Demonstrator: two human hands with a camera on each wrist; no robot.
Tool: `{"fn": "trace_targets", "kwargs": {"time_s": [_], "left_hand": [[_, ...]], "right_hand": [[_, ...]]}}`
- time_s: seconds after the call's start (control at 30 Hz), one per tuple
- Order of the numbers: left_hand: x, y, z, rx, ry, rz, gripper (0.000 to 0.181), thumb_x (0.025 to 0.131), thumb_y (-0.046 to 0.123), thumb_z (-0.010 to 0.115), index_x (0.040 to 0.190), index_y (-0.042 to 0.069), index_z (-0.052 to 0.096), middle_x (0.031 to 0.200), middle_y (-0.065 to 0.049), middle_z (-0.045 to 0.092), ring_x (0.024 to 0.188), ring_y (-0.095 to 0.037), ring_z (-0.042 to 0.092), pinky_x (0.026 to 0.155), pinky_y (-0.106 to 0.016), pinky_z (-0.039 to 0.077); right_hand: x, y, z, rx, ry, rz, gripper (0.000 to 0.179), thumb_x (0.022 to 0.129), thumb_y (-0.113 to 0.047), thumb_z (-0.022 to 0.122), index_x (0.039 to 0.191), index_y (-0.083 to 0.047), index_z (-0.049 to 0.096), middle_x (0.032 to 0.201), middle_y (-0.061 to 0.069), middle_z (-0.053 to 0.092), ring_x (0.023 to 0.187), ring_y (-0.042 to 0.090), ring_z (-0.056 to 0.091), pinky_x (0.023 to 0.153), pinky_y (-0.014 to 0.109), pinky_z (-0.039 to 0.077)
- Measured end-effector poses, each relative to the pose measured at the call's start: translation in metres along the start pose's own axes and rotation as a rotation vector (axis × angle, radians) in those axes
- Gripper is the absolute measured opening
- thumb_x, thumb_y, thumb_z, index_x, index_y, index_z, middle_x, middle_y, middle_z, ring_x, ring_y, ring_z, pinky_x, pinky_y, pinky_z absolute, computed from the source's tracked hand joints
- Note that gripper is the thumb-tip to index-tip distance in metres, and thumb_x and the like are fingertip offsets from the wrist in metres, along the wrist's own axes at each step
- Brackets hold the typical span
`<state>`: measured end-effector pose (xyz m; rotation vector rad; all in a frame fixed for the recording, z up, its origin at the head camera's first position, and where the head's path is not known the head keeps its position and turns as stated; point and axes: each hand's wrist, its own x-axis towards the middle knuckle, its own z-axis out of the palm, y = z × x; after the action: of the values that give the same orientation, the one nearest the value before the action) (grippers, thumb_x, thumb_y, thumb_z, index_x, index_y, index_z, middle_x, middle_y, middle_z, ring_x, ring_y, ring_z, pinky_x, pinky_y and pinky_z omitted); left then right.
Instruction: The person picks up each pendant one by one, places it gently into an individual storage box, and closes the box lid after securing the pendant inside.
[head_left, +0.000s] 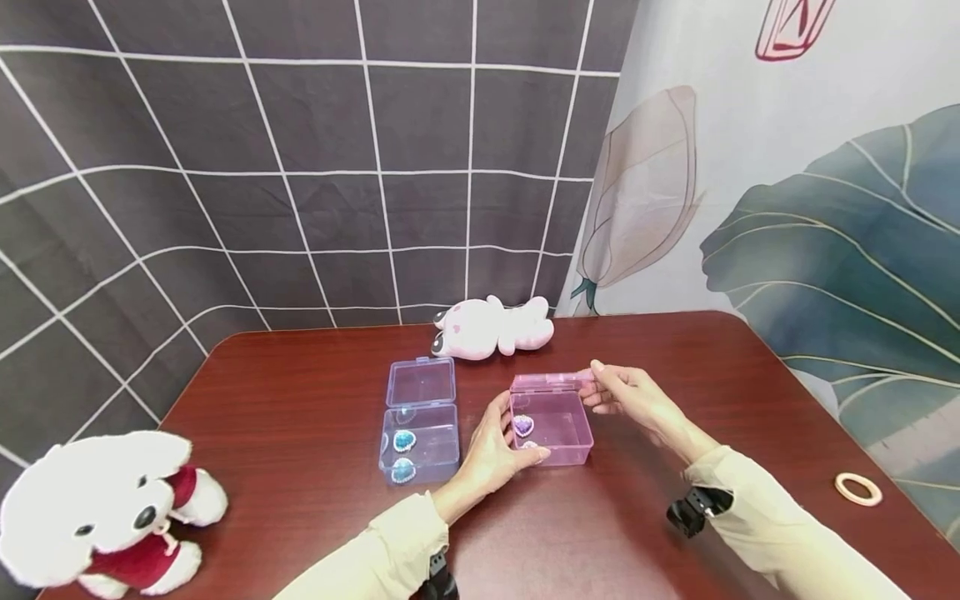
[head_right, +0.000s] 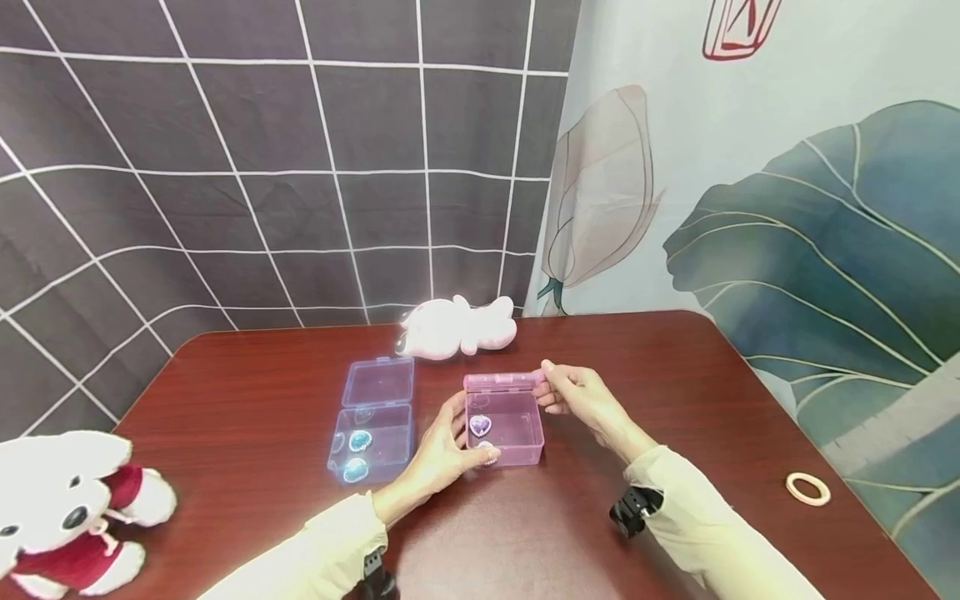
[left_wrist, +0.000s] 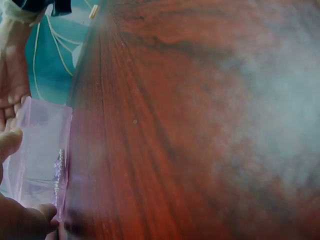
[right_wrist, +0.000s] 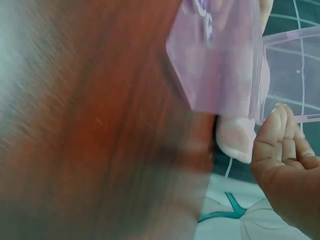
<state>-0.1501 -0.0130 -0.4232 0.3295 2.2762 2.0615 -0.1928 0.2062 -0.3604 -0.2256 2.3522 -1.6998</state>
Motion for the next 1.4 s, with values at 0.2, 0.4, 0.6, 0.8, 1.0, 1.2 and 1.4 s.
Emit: {"fn": "trace_targets", "kwargs": {"time_s": [0.2,0.4,0.6,0.8,1.0,1.2,1.4], "left_hand": [[0.001,0.000,-0.001,-0.032,-0.009,-0.001,0.094,0.069,0.002,0.079,0.142,-0.006,0.022,0.148,-0.023,0.029,0.133,-0.036,0.036,0.108,-0.044,0.037],[-0.001,-0.001,-0.001,-0.045,-0.026,0.009,0.095,0.069,0.001,0.079,0.143,-0.008,0.020,0.148,-0.024,0.028,0.134,-0.036,0.035,0.109,-0.044,0.036],[-0.003,-0.002,-0.001,-0.061,-0.066,0.006,0.089,0.077,0.011,0.076,0.144,-0.007,0.020,0.145,-0.022,0.033,0.133,-0.034,0.038,0.109,-0.044,0.036],[-0.005,0.000,-0.002,0.050,-0.040,0.013,0.078,0.088,0.021,0.065,0.145,-0.009,0.020,0.149,-0.027,0.026,0.133,-0.041,0.035,0.106,-0.045,0.037],[-0.003,0.002,-0.002,0.084,-0.025,0.038,0.077,0.087,0.016,0.065,0.144,-0.010,0.020,0.148,-0.029,0.026,0.131,-0.042,0.036,0.105,-0.047,0.038],[-0.007,0.010,-0.004,0.176,-0.015,0.028,0.080,0.088,0.022,0.065,0.144,-0.011,0.019,0.149,-0.028,0.025,0.134,-0.039,0.033,0.103,-0.045,0.041],[-0.017,0.039,-0.045,0.198,-0.042,0.134,0.084,0.087,0.025,0.068,0.148,-0.002,0.017,0.155,-0.018,0.018,0.139,-0.035,0.026,0.109,-0.048,0.033]], "right_hand": [[-0.014,0.005,0.004,-0.066,-0.110,0.002,0.055,0.093,-0.019,0.058,0.131,0.017,0.041,0.116,0.029,0.058,0.084,0.015,0.063,0.076,0.031,0.059],[-0.015,0.010,0.008,-0.140,-0.148,-0.070,0.050,0.089,-0.007,0.062,0.127,0.020,0.043,0.089,0.019,0.062,0.077,0.013,0.060,0.069,0.031,0.060],[-0.017,0.014,0.008,-0.187,-0.139,-0.090,0.051,0.087,-0.005,0.065,0.127,0.018,0.045,0.074,0.005,0.048,0.068,0.009,0.051,0.063,0.023,0.057],[-0.019,0.018,0.012,-0.164,-0.112,-0.106,0.052,0.087,-0.006,0.064,0.130,0.016,0.044,0.077,0.007,0.050,0.069,0.008,0.052,0.064,0.024,0.058],[-0.020,0.024,0.016,-0.083,-0.082,-0.080,0.056,0.089,-0.006,0.062,0.136,0.013,0.038,0.079,0.007,0.052,0.070,0.007,0.056,0.064,0.025,0.058],[-0.022,0.026,0.017,-0.044,-0.004,-0.024,0.056,0.092,-0.013,0.060,0.136,0.013,0.037,0.096,0.018,0.060,0.081,0.011,0.061,0.074,0.031,0.059],[-0.007,-0.011,0.030,-0.015,0.212,-0.115,0.041,0.094,-0.010,0.057,0.128,0.010,0.049,0.098,0.018,0.062,0.081,0.013,0.063,0.076,0.030,0.059]]}}
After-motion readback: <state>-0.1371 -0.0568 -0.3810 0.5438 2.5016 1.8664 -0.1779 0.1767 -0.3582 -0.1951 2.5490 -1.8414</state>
